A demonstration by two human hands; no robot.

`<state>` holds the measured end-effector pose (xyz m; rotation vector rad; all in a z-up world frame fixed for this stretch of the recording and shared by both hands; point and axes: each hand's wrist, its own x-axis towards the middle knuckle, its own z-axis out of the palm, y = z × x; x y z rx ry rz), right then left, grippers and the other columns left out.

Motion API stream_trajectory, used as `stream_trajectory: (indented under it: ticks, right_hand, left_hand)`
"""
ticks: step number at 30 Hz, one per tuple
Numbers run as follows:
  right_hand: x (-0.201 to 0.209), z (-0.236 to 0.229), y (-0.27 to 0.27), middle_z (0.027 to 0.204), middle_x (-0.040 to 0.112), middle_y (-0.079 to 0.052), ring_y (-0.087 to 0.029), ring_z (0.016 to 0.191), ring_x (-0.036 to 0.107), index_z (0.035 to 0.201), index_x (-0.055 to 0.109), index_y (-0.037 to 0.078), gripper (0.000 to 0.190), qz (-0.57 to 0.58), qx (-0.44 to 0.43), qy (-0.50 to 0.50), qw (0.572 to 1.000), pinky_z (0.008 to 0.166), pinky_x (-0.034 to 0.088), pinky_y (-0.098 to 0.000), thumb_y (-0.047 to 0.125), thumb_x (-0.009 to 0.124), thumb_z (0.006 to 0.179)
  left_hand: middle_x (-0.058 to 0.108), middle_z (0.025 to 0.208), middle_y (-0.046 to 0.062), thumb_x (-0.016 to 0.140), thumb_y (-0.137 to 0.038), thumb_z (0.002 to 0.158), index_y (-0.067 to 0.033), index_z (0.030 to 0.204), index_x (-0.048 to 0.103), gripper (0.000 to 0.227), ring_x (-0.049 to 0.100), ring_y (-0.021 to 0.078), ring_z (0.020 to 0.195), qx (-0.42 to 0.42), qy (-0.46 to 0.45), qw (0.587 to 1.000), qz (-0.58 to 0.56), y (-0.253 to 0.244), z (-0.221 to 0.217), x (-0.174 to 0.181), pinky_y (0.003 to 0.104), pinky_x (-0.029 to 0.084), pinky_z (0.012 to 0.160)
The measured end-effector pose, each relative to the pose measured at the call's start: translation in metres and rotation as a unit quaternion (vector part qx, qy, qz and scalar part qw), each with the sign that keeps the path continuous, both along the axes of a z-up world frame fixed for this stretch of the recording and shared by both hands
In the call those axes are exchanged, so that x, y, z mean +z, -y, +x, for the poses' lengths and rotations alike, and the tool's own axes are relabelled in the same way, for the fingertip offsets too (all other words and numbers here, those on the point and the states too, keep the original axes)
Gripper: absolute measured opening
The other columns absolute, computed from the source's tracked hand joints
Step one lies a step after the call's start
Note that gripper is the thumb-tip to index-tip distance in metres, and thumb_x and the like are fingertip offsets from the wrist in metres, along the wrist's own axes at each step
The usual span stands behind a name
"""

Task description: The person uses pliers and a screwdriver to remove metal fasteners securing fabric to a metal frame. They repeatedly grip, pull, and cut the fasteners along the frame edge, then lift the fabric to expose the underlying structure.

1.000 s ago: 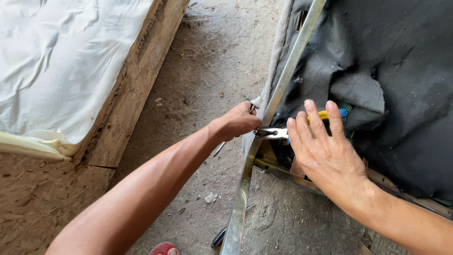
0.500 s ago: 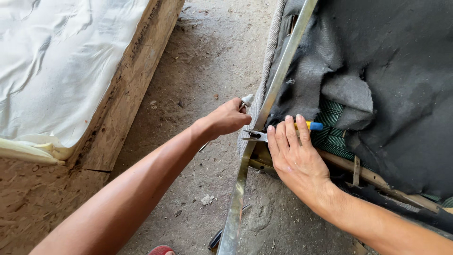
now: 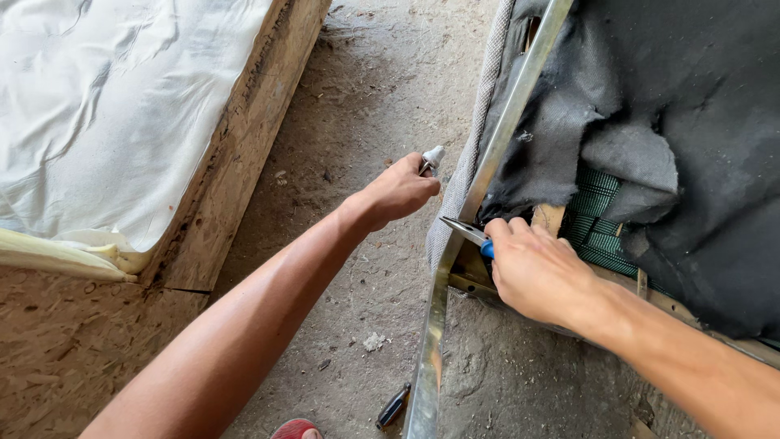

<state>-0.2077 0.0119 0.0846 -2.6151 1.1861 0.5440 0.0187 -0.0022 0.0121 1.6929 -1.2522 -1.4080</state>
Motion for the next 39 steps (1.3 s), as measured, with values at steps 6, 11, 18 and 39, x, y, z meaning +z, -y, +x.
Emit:
stream_trajectory:
  ticks: [6,11,18,39]
  right_hand:
    - [-0.005,0.000,0.005,0.104,0.068,-0.020,-0.030,0.098,0.068,0.122,0.056,0.003,0.036,0.174,-0.161,0.050,0.970,0.087,0.053,-0.0421,0.014,0.061,0.089]
    - [-0.020,0.003,-0.011,0.089,0.061,-0.009,-0.019,0.077,0.058,0.125,0.057,0.005,0.044,0.260,-0.316,0.145,0.901,0.069,0.048,-0.0359,0.006,0.065,0.082]
    - [-0.044,-0.008,-0.024,0.079,0.048,-0.003,-0.013,0.066,0.046,0.127,0.060,0.009,0.054,0.294,-0.387,0.248,0.838,0.057,0.039,-0.0291,-0.001,0.067,0.074]
    - [0.004,-0.108,-0.002,0.143,0.059,-0.018,-0.028,0.131,0.059,0.154,0.037,0.007,0.068,0.562,-0.306,0.284,0.714,0.105,0.049,-0.0394,0.010,0.062,0.091]
  left_hand:
    - [0.051,0.081,0.003,0.058,-0.015,0.092,0.0008,0.111,0.055,0.025,0.047,0.0120,0.067,0.005,-0.013,1.000,-0.008,-0.001,0.004,0.003,0.033,0.044,0.056]
    - [0.054,0.081,0.004,0.058,-0.016,0.091,-0.0010,0.110,0.055,0.024,0.050,0.0126,0.068,0.015,-0.013,1.000,-0.014,0.001,0.007,0.005,0.034,0.045,0.058]
    - [0.055,0.082,0.004,0.060,-0.019,0.094,-0.0017,0.107,0.058,0.022,0.051,0.0116,0.069,0.020,-0.022,0.999,-0.026,0.005,0.009,-0.009,0.032,0.045,0.059]
    - [0.054,0.078,0.003,0.064,-0.001,0.086,-0.0059,0.099,0.052,0.018,0.047,0.0107,0.063,0.011,-0.168,0.984,0.056,-0.007,-0.028,-0.053,0.028,0.038,0.051]
